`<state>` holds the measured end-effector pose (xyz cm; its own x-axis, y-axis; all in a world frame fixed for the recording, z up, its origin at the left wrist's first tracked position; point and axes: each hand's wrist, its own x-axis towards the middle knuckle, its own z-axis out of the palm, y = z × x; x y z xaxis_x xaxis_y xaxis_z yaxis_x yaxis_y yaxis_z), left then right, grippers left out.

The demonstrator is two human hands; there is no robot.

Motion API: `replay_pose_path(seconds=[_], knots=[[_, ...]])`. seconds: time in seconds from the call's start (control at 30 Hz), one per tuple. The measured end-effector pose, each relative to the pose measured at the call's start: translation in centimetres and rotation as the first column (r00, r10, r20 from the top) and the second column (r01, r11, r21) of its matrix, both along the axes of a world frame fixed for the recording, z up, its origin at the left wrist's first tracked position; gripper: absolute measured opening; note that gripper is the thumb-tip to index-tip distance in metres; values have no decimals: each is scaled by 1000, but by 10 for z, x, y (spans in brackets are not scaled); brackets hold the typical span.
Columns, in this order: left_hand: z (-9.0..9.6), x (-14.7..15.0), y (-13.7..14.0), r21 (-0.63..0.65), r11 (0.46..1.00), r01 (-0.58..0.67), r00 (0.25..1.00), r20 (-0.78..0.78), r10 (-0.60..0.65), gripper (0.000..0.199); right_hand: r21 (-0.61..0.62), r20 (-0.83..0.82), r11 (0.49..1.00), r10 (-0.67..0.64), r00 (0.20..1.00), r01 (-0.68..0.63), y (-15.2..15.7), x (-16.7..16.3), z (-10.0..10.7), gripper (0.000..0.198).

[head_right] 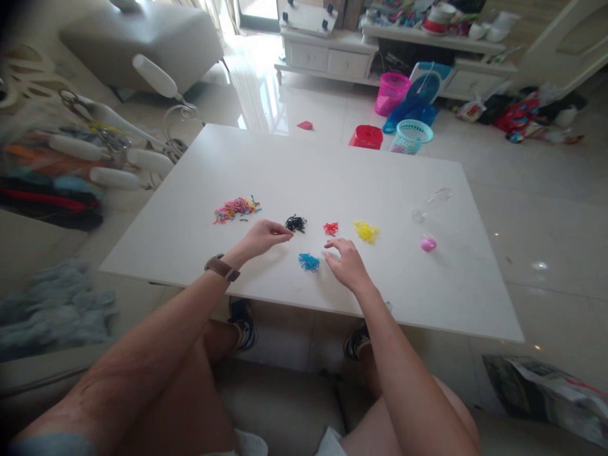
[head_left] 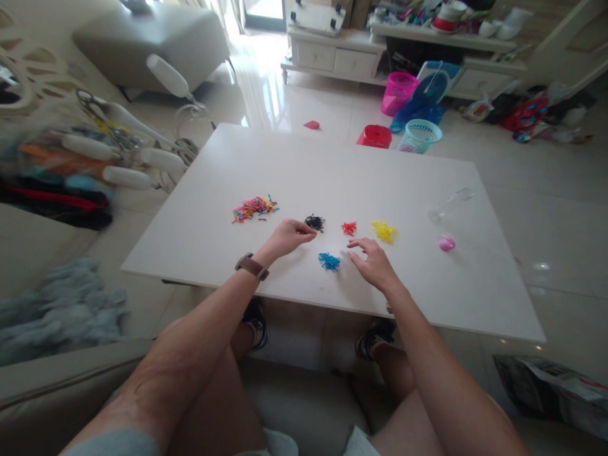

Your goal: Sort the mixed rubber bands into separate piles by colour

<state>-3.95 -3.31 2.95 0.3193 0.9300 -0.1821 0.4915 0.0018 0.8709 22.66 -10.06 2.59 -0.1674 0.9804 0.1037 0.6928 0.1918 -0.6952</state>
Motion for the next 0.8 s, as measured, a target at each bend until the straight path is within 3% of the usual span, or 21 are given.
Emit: replay_pose_path(seconds=[0.1, 0.3, 0.8], knots=[[0, 13, -7, -15, 998, 65, 984, 167, -62, 25, 49, -75, 993, 114, 991, -110, -6, -12, 12, 18], [-7, 23, -11, -24, 996, 85, 959, 273, -75, 21, 40, -121, 975, 221, 968, -218, -12, -23, 18, 23], [-9, 29, -13, -34, 991, 128, 947, 300, -112, 20, 36, -127, 977, 211, 969, -209, -14, -26, 12, 22]])
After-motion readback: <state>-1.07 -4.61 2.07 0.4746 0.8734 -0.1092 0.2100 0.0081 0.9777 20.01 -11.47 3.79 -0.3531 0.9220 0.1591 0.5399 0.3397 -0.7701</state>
